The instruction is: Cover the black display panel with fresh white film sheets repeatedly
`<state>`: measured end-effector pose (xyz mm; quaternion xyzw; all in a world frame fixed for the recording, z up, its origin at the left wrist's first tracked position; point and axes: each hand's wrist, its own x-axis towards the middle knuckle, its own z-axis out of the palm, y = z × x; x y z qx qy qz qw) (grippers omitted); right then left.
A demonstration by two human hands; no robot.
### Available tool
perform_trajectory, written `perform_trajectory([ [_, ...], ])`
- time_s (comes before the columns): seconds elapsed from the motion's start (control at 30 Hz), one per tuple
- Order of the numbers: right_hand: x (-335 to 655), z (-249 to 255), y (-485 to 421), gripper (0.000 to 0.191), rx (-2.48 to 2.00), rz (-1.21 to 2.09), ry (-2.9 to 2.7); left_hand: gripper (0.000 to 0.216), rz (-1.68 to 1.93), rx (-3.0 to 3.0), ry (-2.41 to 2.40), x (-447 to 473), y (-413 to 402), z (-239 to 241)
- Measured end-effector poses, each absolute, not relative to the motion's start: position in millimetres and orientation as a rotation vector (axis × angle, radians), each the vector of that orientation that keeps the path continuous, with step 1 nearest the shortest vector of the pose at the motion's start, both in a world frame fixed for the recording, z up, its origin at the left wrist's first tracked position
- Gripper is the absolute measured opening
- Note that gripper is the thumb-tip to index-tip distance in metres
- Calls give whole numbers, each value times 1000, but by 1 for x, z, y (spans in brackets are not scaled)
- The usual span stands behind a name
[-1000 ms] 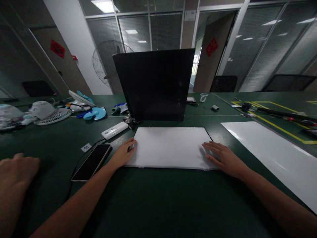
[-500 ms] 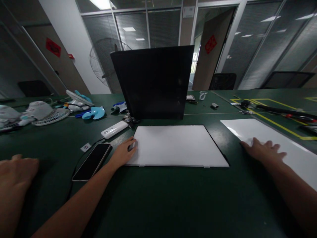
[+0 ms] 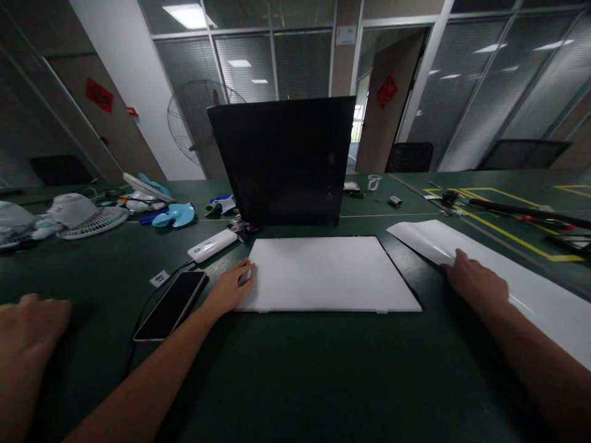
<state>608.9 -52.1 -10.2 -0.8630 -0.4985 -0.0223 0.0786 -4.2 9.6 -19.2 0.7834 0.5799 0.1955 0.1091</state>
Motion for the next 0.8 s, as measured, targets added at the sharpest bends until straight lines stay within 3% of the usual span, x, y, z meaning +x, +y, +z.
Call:
perform_trajectory([
  [0.23,563,20,-67,76,-2473,-254,-1571,54,546,2289,1728,-5,8,-18],
  [0.37,528,21,-72,69,-2094,-426,-1982,55,549,2292,1731,-5,8,-18],
  [0.5,495,8,-77,59,-1610,-110,-2477,56,556,2312,1715,-5,9,-19],
  [0.63,466,-1,-84,68,-1358,199,-2652,56,550,2316,1714,-4,9,-19],
  [0.8,466,-1,-79,61,-1392,68,-2533,58,519,2314,1733,-2,8,-17],
])
